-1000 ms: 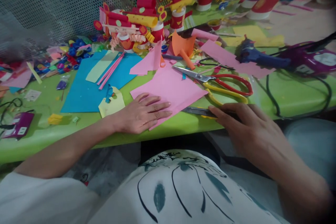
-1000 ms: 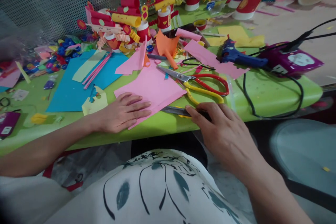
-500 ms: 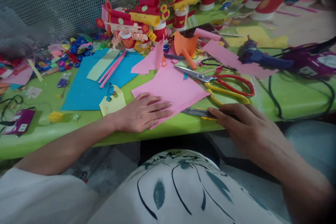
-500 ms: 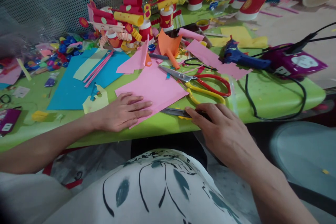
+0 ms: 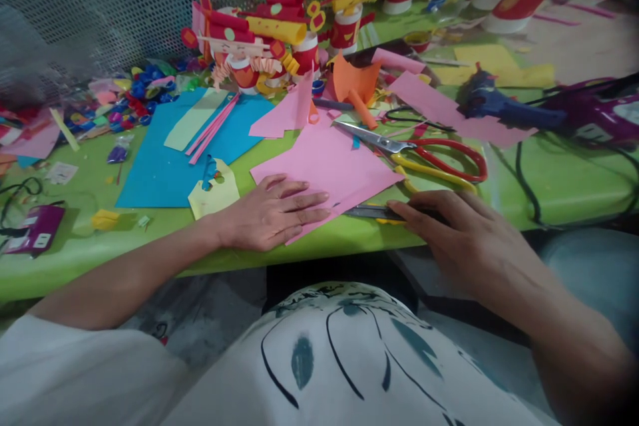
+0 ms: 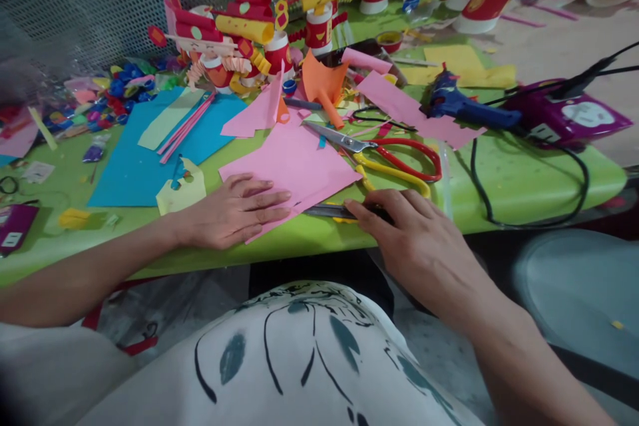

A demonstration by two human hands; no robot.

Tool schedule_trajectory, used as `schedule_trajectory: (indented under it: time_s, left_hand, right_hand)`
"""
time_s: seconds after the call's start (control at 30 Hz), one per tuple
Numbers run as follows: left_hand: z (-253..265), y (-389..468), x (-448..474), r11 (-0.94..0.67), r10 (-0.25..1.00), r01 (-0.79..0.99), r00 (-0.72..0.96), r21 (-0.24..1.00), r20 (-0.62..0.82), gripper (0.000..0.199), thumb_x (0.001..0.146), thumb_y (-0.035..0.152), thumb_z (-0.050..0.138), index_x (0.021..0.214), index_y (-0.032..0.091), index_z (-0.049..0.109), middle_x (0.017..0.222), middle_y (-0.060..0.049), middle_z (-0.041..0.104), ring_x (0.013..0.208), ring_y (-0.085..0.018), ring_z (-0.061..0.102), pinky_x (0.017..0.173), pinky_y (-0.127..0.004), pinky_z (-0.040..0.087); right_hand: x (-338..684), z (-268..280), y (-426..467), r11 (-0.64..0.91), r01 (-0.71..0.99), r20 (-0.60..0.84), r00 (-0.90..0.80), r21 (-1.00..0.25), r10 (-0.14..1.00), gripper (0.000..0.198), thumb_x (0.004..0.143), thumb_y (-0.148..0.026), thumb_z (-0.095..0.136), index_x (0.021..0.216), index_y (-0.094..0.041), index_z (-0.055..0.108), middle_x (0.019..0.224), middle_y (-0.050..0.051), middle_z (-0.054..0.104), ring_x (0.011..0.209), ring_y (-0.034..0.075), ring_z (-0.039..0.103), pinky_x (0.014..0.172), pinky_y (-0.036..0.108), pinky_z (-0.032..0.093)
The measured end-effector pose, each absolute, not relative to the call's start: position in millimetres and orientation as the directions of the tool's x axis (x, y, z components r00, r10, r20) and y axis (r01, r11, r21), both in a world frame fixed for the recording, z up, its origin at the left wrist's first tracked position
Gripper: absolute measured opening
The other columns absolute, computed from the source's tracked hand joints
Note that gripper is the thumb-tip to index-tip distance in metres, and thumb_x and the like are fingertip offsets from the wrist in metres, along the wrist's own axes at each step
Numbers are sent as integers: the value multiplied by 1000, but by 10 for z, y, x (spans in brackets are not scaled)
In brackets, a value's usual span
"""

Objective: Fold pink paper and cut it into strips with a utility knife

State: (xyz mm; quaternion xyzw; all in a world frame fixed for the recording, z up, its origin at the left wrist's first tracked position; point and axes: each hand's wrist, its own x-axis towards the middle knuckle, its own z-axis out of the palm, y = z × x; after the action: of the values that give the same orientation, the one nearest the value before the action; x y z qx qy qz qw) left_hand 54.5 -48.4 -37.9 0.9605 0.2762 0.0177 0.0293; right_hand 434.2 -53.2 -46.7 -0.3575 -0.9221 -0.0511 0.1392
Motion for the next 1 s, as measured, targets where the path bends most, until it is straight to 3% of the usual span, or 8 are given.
schedule_trajectory:
  time_s: [0.33,0.6,0.77,1.0]
  left_hand:
    - [-390,-473,533,-838,540,535,842,110,17,60,115,34,40,174,36,35,175,-1,48,161,-31,42,132,-53,21]
    - [-386,-475,537,-837,537,534,844,116,-9,59,115,34,39,174,37,35,177,1,45,164,-27,39,136,-51,14]
    - [-389,-464,517,-840,528,526,849,130,-24,59,115,34,39,173,37,36,179,2,41,168,-27,33,138,-50,12]
    - [-411,-456,500,-828,541,533,841,173,-3,62,112,30,41,173,40,36,178,2,41,169,-26,32,139,-52,12]
  right_hand:
    - [4333,-455,-418,775,630,352,-740,61,574,50,99,-8,55,146,-21,64,130,14,72,109,27,62,94,42,52]
    - [4381,-398,-363,820,573,313,-780,7,542,46,102,-13,55,147,-23,64,128,12,75,105,23,65,92,38,50]
    - [4350,-390,-461,757,644,345,-740,113,578,42,104,-11,54,142,-28,63,124,8,76,107,22,68,87,40,41]
    - [4395,-538,-573,717,695,357,-684,51,636,55,100,-10,51,150,-34,57,130,8,72,109,26,67,88,42,48]
